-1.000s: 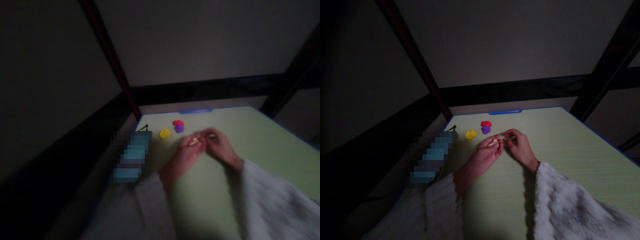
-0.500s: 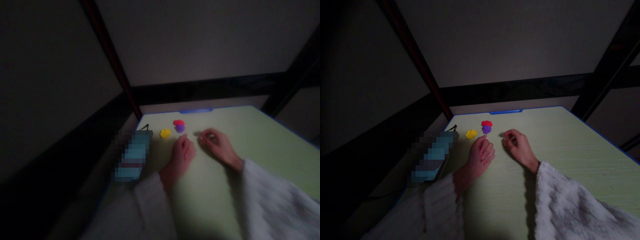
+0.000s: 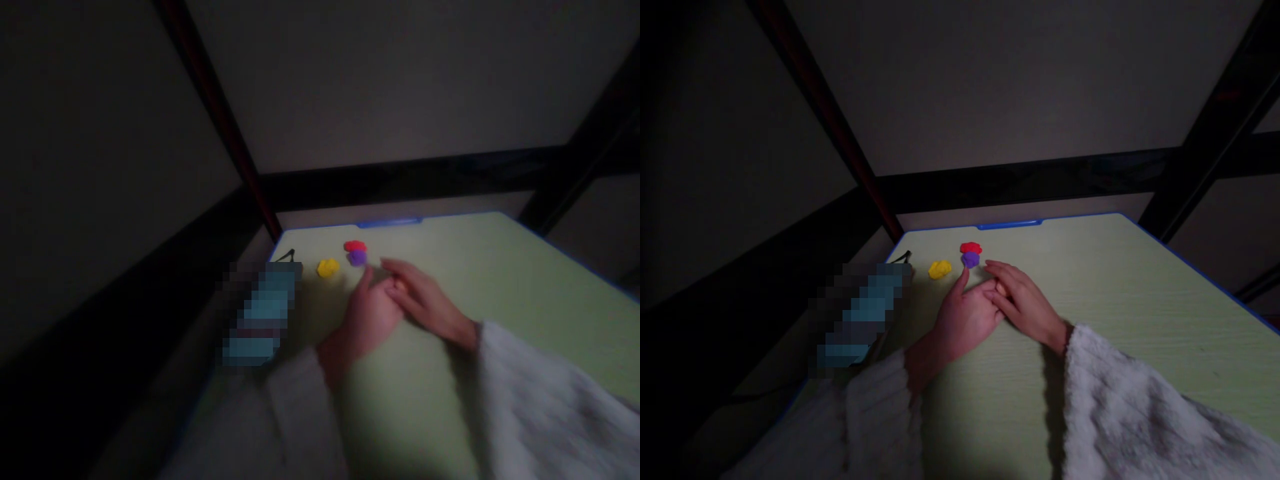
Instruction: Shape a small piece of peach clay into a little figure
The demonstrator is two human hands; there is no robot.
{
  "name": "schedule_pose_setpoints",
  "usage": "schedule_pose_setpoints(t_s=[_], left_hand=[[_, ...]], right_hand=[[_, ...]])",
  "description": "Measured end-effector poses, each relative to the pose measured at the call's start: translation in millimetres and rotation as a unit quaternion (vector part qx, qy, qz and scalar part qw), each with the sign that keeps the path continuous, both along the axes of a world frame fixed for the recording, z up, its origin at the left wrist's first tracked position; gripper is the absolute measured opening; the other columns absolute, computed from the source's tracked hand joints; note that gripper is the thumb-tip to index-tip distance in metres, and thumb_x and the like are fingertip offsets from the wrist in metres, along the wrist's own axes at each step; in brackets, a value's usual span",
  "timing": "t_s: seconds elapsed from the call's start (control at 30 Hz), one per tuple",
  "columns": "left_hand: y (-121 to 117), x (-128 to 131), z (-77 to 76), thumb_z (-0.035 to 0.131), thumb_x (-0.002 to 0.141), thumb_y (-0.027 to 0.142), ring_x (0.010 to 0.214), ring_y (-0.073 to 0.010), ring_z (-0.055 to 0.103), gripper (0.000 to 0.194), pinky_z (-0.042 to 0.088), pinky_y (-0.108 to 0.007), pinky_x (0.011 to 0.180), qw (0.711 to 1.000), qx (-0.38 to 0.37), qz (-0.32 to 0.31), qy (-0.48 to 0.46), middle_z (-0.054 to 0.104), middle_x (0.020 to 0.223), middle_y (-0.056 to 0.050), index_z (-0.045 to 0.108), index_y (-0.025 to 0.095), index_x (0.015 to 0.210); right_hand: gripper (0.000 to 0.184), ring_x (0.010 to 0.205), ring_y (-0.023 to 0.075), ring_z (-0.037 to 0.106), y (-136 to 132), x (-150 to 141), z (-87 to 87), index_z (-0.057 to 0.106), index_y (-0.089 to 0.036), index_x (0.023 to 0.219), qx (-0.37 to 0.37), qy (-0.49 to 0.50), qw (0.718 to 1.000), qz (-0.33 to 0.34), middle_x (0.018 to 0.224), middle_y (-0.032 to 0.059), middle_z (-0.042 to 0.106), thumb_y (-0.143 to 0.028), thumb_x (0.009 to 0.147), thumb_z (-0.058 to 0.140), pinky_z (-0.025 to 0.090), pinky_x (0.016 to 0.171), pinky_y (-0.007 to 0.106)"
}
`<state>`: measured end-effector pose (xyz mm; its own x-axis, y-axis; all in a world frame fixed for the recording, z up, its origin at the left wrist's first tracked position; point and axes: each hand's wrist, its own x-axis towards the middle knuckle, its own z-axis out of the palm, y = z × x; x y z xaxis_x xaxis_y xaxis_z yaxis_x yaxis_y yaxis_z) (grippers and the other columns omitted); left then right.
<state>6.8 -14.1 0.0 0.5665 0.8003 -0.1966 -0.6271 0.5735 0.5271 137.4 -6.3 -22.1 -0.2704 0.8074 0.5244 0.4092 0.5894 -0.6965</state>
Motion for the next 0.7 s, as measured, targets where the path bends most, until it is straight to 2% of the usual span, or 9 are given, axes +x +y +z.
schedule_pose_setpoints(t_s=[0.1, 0.17, 0.23, 0.3, 0.37, 0.43, 0.5, 0.6, 0.7], left_hand=[[0.4, 0.3, 2.9, 0.023, 0.087, 0.054, 0.118, -0.0261, 0.050, 0.062, 0.034, -0.037, 0.101, 1.000, -0.016, -0.001, 0.018, 0.054, 0.124, -0.020, 0.048, 0.008, 0.119], [3.0, -1.4, 1.8, 0.025, 0.088, 0.049, 0.113, -0.0255, 0.054, 0.057, 0.035, -0.036, 0.099, 0.997, -0.022, 0.048, 0.052, 0.052, 0.126, -0.022, 0.043, 0.008, 0.123], [6.3, -4.2, -0.8, 0.028, 0.089, 0.043, 0.105, -0.0247, 0.059, 0.051, 0.039, -0.035, 0.095, 0.991, -0.024, 0.104, 0.081, 0.053, 0.124, -0.023, 0.042, 0.008, 0.123], [9.1, -6.7, -3.0, 0.029, 0.089, 0.037, 0.096, -0.0223, 0.062, 0.043, 0.042, -0.032, 0.089, 0.986, -0.023, 0.136, 0.094, 0.057, 0.118, -0.021, 0.046, 0.009, 0.117], [10.3, -7.8, -3.4, 0.031, 0.089, 0.034, 0.087, -0.0191, 0.064, 0.035, 0.044, -0.029, 0.081, 0.984, -0.025, 0.147, 0.101, 0.062, 0.107, -0.016, 0.052, 0.011, 0.105], [10.2, -7.4, -2.0, 0.031, 0.089, 0.032, 0.078, -0.0168, 0.063, 0.031, 0.044, -0.026, 0.073, 0.983, -0.031, 0.145, 0.109, 0.065, 0.093, -0.012, 0.054, 0.012, 0.094], [9.6, -6.3, 0.1, 0.031, 0.090, 0.031, 0.070, -0.0151, 0.062, 0.030, 0.042, -0.025, 0.067, 0.982, -0.036, 0.142, 0.119, 0.064, 0.082, -0.009, 0.055, 0.013, 0.087], [9.3, -5.5, 1.7, 0.031, 0.089, 0.029, 0.064, -0.0136, 0.059, 0.031, 0.040, -0.024, 0.063, 0.982, -0.038, 0.137, 0.128, 0.062, 0.073, -0.007, 0.056, 0.013, 0.081], [10.4, -5.7, -0.1, 0.031, 0.089, 0.029, 0.062, -0.0127, 0.057, 0.033, 0.039, -0.023, 0.062, 0.982, -0.036, 0.131, 0.134, 0.061, 0.069, -0.006, 0.057, 0.014, 0.075]], right_hand=[[0.018, 0.087, 0.0184, 0.064, 4.0, -1.5, 1.5, 0.066, -0.020, 0.095, -0.092, 0.164, 0.982, -0.026, 0.095, 0.0063, 0.070, -0.028, 0.081, 0.059, 0.049, 0.081, 0.034], [0.012, 0.073, 0.0134, 0.064, 6.7, -0.8, 3.7, 0.065, -0.020, 0.086, -0.175, 0.334, 0.926, -0.028, 0.080, 0.0013, 0.069, -0.026, 0.076, 0.066, 0.051, 0.070, 0.027], [0.015, 0.064, 0.0089, 0.062, 7.3, 0.3, 7.3, 0.064, -0.021, 0.081, -0.244, 0.477, 0.844, 0.003, 0.070, -0.0035, 0.066, -0.023, 0.069, 0.072, 0.050, 0.066, 0.021], [0.017, 0.057, 0.0061, 0.058, 5.0, 0.7, 12.1, 0.061, -0.021, 0.077, -0.293, 0.555, 0.777, 0.048, 0.061, -0.0067, 0.060, -0.026, 0.067, 0.074, 0.050, 0.063, 0.018], [0.021, 0.044, 0.0050, 0.048, 0.9, -0.3, 17.4, 0.059, -0.020, 0.075, -0.329, 0.568, 0.750, 0.086, 0.049, -0.0090, 0.048, -0.038, 0.072, 0.069, 0.048, 0.053, 0.017], [0.025, 0.033, 0.0052, 0.030, -3.8, -2.1, 22.2, 0.057, -0.020, 0.075, -0.353, 0.541, 0.756, 0.102, 0.039, -0.0116, 0.033, -0.045, 0.078, 0.061, 0.035, 0.036, 0.016], [0.021, 0.030, 0.0065, 0.015, -7.9, -4.0, 25.9, 0.055, -0.022, 0.076, -0.361, 0.497, 0.783, 0.094, 0.036, -0.0130, 0.021, -0.042, 0.081, 0.057, 0.021, 0.031, 0.017], [0.011, 0.032, 0.0084, 0.009, -12.3, -6.1, 29.2, 0.052, -0.024, 0.079, -0.347, 0.445, 0.823, 0.067, 0.036, -0.0132, 0.016, -0.035, 0.083, 0.052, 0.016, 0.031, 0.019], [0.008, 0.032, 0.0087, 0.008, -15.0, -7.6, 30.4, 0.051, -0.024, 0.080, -0.342, 0.437, 0.830, 0.059, 0.037, -0.0128, 0.017, -0.032, 0.082, 0.052, 0.014, 0.031, 0.020]])
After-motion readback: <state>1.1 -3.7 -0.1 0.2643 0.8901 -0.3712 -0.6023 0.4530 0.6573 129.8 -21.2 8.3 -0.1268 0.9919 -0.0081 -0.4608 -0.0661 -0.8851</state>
